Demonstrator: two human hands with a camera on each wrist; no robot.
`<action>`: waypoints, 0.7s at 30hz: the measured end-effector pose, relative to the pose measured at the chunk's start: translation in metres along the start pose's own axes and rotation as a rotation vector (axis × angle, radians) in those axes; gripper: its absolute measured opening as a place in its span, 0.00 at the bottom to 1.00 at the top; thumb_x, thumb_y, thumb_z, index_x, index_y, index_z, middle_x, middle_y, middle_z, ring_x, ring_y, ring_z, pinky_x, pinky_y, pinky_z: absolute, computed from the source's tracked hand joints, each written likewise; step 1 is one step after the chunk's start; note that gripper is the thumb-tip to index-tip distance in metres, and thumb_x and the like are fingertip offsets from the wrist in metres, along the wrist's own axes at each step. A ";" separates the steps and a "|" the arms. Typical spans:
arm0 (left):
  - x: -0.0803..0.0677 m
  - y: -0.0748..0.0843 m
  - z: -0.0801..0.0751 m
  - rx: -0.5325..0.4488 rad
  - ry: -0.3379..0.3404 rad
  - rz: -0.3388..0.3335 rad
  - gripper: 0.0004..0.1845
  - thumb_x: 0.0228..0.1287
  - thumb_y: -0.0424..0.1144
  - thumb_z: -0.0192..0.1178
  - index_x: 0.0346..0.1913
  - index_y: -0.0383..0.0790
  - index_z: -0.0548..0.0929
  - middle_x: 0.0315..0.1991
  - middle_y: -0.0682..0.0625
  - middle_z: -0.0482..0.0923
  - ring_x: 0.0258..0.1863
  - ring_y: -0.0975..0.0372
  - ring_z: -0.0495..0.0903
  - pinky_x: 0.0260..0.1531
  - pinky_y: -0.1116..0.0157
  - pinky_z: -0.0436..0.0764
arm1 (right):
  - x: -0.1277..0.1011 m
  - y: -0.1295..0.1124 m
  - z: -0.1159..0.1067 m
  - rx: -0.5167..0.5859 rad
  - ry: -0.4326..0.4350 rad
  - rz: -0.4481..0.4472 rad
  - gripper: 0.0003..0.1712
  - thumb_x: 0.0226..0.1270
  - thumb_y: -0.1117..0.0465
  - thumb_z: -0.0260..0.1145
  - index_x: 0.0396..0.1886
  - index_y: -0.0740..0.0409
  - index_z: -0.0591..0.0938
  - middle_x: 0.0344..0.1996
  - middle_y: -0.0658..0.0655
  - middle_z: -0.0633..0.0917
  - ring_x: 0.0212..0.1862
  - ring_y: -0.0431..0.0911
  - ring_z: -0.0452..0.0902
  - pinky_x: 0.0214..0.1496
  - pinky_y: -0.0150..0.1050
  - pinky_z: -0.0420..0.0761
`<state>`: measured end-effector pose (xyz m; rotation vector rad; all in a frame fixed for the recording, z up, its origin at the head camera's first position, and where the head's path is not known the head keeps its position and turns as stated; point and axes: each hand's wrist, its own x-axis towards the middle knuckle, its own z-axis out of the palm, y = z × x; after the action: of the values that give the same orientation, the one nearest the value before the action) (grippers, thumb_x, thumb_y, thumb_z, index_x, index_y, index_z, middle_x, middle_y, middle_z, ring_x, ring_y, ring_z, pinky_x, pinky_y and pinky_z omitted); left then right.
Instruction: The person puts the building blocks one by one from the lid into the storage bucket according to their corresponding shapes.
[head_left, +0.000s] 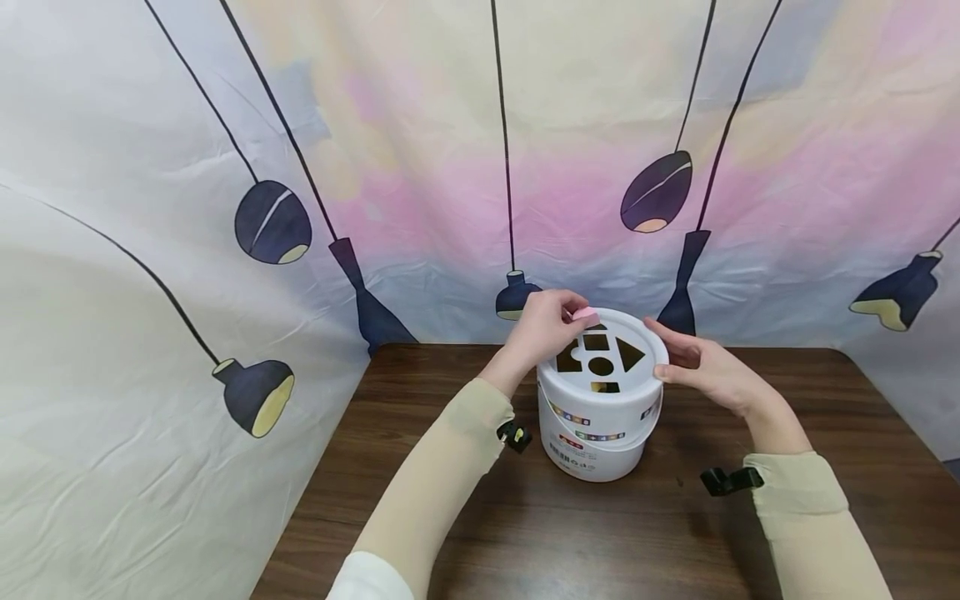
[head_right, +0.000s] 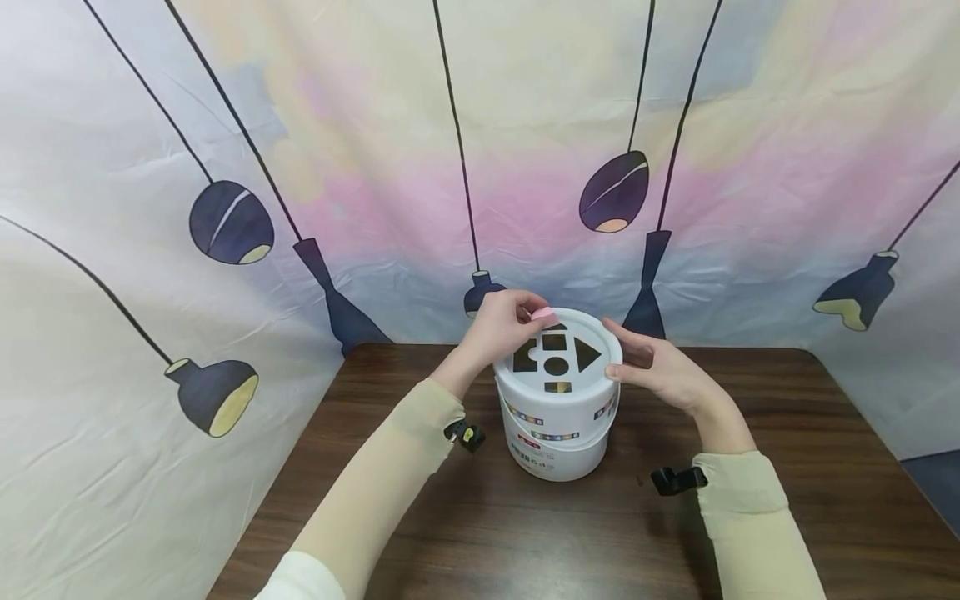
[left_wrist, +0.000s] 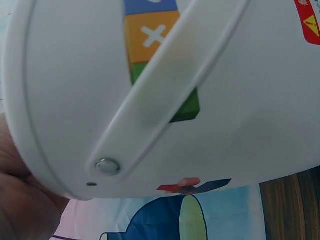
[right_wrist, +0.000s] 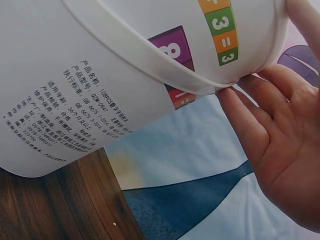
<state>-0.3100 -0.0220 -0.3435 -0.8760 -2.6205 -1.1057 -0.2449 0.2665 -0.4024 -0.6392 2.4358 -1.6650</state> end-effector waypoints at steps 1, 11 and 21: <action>0.001 0.001 0.001 0.006 -0.006 -0.001 0.14 0.74 0.45 0.71 0.53 0.39 0.91 0.44 0.50 0.89 0.37 0.66 0.83 0.35 0.73 0.81 | 0.000 0.000 0.000 0.000 0.000 0.001 0.45 0.79 0.63 0.68 0.88 0.53 0.58 0.82 0.64 0.62 0.68 0.26 0.68 0.62 0.26 0.76; 0.006 0.005 0.008 0.051 -0.056 0.004 0.10 0.76 0.40 0.69 0.52 0.40 0.91 0.40 0.52 0.86 0.37 0.65 0.82 0.34 0.74 0.81 | -0.001 0.001 0.001 0.017 0.001 -0.006 0.45 0.79 0.64 0.68 0.88 0.56 0.57 0.83 0.66 0.61 0.68 0.26 0.68 0.62 0.26 0.76; 0.007 0.004 0.009 0.071 -0.053 -0.016 0.11 0.75 0.40 0.70 0.54 0.40 0.91 0.42 0.52 0.86 0.37 0.65 0.82 0.34 0.74 0.80 | 0.000 0.001 0.001 0.022 0.001 -0.015 0.45 0.79 0.64 0.68 0.88 0.55 0.57 0.83 0.65 0.61 0.69 0.25 0.67 0.63 0.25 0.75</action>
<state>-0.3123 -0.0105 -0.3446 -0.8827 -2.6959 -0.9999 -0.2448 0.2659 -0.4041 -0.6548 2.4156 -1.6961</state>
